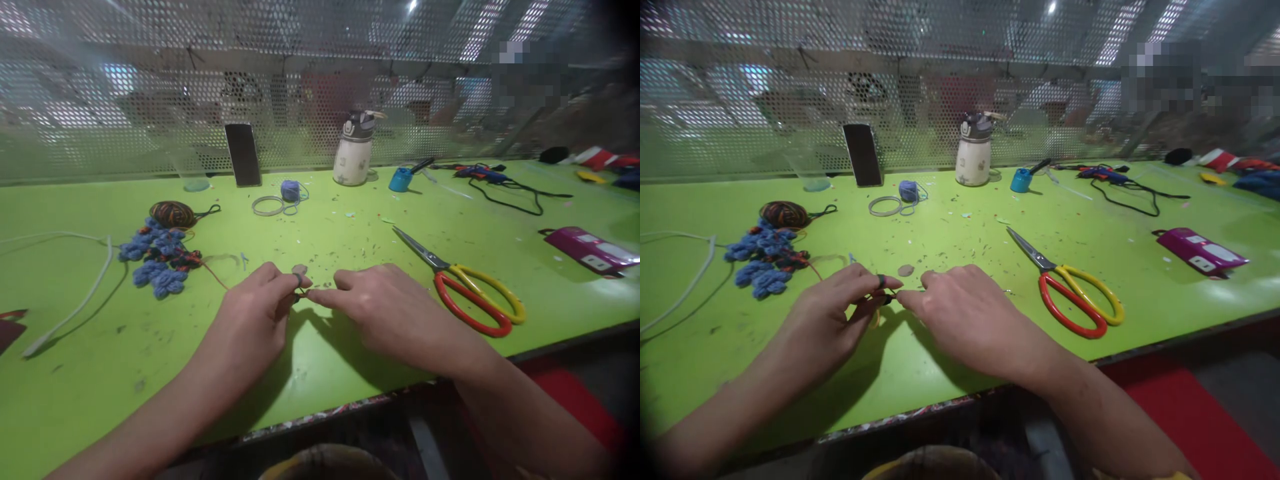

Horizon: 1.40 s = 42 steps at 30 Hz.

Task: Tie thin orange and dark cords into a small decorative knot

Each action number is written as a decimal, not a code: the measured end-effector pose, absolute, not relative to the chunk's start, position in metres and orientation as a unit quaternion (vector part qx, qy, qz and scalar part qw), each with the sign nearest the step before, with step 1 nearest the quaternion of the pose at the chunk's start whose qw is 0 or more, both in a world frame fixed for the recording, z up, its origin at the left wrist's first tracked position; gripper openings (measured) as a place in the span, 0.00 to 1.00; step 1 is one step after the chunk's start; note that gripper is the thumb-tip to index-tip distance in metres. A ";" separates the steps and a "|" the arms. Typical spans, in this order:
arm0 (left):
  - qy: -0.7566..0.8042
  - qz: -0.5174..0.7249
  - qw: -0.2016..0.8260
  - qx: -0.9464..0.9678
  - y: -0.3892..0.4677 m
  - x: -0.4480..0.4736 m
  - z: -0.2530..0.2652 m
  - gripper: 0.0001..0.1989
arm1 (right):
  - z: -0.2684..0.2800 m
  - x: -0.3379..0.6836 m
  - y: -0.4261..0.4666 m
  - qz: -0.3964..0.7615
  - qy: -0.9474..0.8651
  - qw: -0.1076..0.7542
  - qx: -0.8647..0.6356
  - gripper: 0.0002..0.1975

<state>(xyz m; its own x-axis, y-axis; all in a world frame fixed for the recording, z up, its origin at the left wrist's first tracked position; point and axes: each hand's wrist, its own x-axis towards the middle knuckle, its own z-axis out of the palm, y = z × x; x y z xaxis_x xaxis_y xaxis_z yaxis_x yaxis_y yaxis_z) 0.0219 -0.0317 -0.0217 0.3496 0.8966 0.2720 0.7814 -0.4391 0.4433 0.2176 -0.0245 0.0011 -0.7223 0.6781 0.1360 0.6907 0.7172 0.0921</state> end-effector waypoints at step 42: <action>0.502 0.309 0.023 0.807 -0.024 0.021 -0.036 0.11 | -0.008 0.195 -0.036 -0.161 -0.901 0.053 -0.399 0.14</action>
